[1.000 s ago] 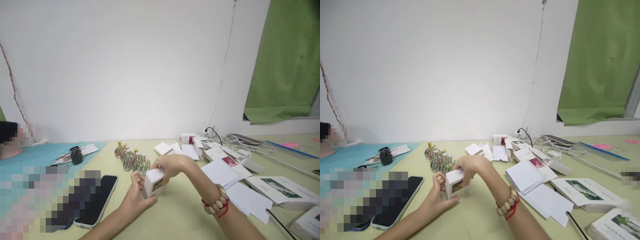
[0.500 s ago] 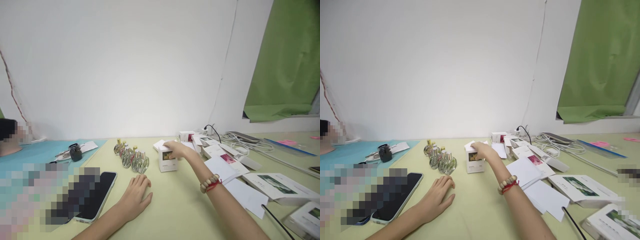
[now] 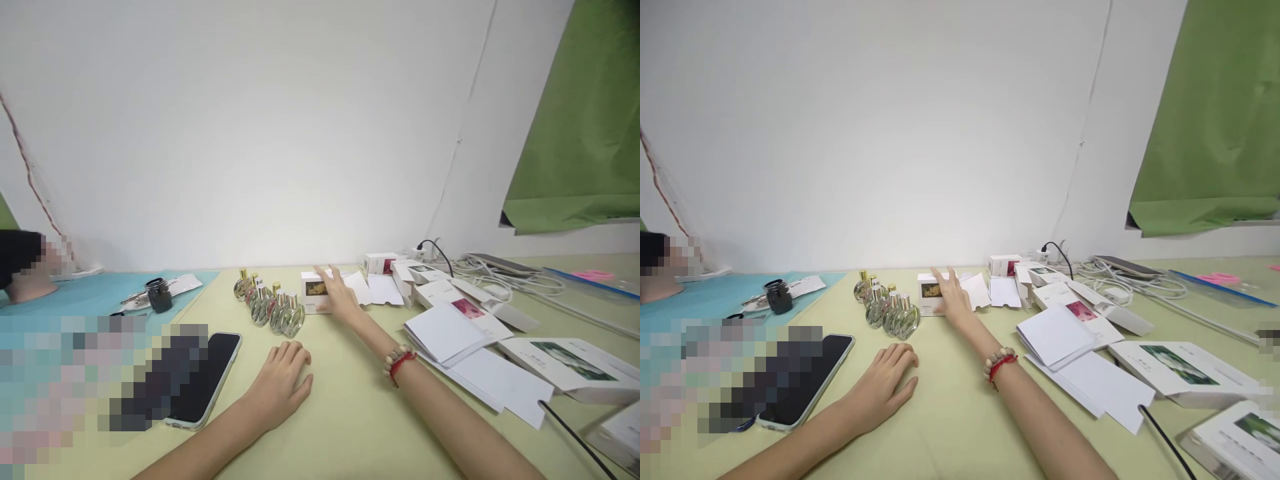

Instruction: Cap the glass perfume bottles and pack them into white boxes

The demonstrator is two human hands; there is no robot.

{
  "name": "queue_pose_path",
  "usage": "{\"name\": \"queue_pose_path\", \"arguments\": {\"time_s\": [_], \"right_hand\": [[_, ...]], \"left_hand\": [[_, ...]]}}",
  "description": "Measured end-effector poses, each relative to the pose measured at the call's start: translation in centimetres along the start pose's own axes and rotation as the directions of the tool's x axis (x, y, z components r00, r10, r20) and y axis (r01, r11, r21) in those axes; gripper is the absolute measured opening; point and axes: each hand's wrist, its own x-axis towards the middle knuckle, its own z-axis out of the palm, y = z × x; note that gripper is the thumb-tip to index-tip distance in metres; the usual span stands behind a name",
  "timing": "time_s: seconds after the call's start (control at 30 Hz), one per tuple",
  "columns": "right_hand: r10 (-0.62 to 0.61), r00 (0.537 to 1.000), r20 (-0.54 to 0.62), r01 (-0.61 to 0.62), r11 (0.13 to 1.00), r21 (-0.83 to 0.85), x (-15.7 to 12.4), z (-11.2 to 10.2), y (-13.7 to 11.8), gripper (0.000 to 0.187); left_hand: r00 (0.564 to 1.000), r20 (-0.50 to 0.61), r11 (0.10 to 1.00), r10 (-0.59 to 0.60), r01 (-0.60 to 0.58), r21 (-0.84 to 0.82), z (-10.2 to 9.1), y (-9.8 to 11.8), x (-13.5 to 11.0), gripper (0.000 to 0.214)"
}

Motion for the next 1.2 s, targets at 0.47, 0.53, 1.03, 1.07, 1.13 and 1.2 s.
{"name": "queue_pose_path", "arguments": {"time_s": [0.47,0.53,1.03,1.07,1.13,1.2], "right_hand": [[0.185,0.979,-0.08,-0.15,0.933,0.326,-0.4,4.7,-1.8,0.079],[0.198,0.979,-0.054,-0.172,0.936,0.307,0.3,5.1,-2.0,0.076],[0.321,0.947,-0.001,-0.313,0.924,0.219,4.4,7.8,-2.4,0.062],[0.308,0.951,-0.01,-0.296,0.922,0.248,4.3,7.8,-2.4,0.061],[0.291,0.956,-0.044,-0.262,0.909,0.324,3.8,7.9,-2.4,0.057],[0.305,0.949,-0.082,-0.251,0.885,0.392,3.0,7.7,-2.4,0.052]], "left_hand": [[0.996,-0.054,0.997,-0.071,0.072,0.014,1.3,0.2,0.1,0.016],[0.996,-0.049,0.997,-0.073,0.074,0.011,1.4,0.2,0.1,0.016],[0.99,-0.097,0.991,-0.103,0.094,-0.09,1.7,-0.5,0.5,0.017],[0.989,-0.102,0.991,-0.103,0.093,-0.096,1.7,-0.5,0.6,0.017],[0.988,-0.117,0.99,-0.104,0.092,-0.103,1.7,-0.6,0.9,0.015],[0.986,-0.133,0.991,-0.096,0.082,-0.103,1.6,-0.5,1.0,0.012]]}}
